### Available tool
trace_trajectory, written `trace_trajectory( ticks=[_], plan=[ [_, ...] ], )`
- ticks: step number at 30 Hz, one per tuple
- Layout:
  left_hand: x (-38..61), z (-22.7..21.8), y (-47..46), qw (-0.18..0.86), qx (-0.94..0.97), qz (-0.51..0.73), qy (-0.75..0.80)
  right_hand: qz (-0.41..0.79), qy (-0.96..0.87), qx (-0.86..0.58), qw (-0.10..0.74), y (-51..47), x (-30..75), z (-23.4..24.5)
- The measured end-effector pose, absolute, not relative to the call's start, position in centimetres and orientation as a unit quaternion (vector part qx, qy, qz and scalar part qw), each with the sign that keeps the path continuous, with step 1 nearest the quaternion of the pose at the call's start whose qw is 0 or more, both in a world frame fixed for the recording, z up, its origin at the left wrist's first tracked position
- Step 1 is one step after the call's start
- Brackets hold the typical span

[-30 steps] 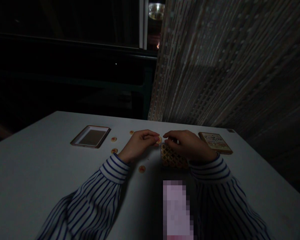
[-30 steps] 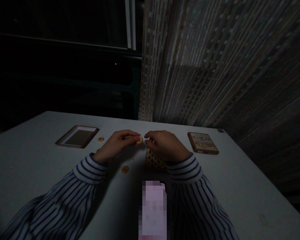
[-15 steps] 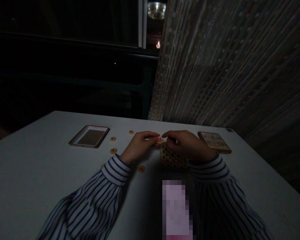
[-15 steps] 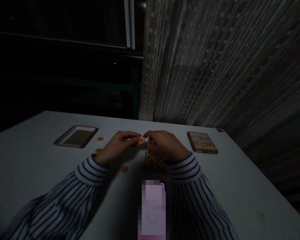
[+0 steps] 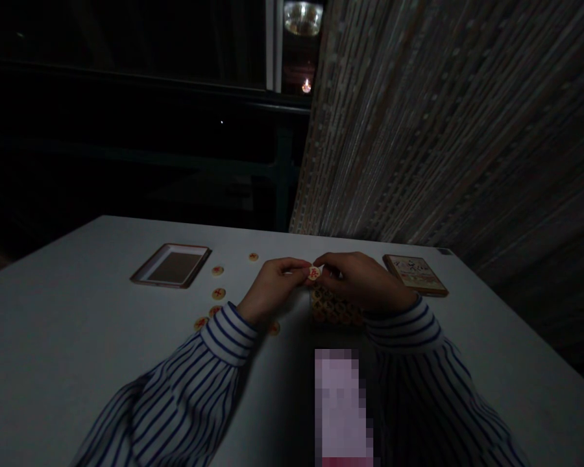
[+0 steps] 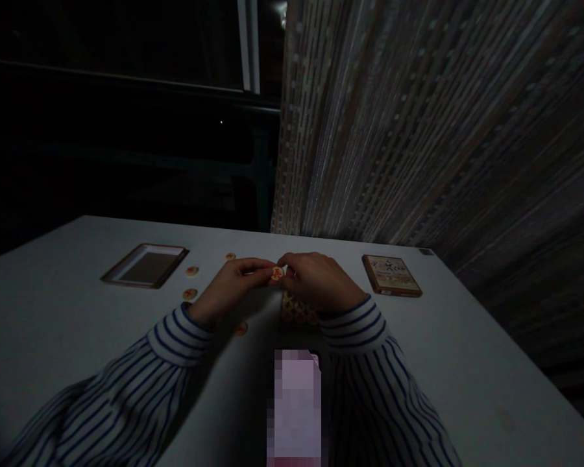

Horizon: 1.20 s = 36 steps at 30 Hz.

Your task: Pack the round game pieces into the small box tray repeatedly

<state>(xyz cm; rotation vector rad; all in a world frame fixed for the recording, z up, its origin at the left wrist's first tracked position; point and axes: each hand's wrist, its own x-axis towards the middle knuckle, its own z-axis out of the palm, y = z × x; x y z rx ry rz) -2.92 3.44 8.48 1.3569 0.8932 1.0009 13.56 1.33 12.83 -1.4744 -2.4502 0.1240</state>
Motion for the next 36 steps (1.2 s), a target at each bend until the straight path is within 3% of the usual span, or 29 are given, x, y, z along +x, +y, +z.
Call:
trace_trajectory(
  ticks=[27,36],
  plan=[
    [-1.8,6.9,3.4,0.606,0.529,0.439,0.4,0.044,-0.851,-0.52,0.066,1.8,13.8,12.4],
    [-2.0,6.4,3.6,0.558,0.602,0.403,0.404,0.049,-0.844,-0.533,0.027,1.6,13.6,12.4]
  ],
)
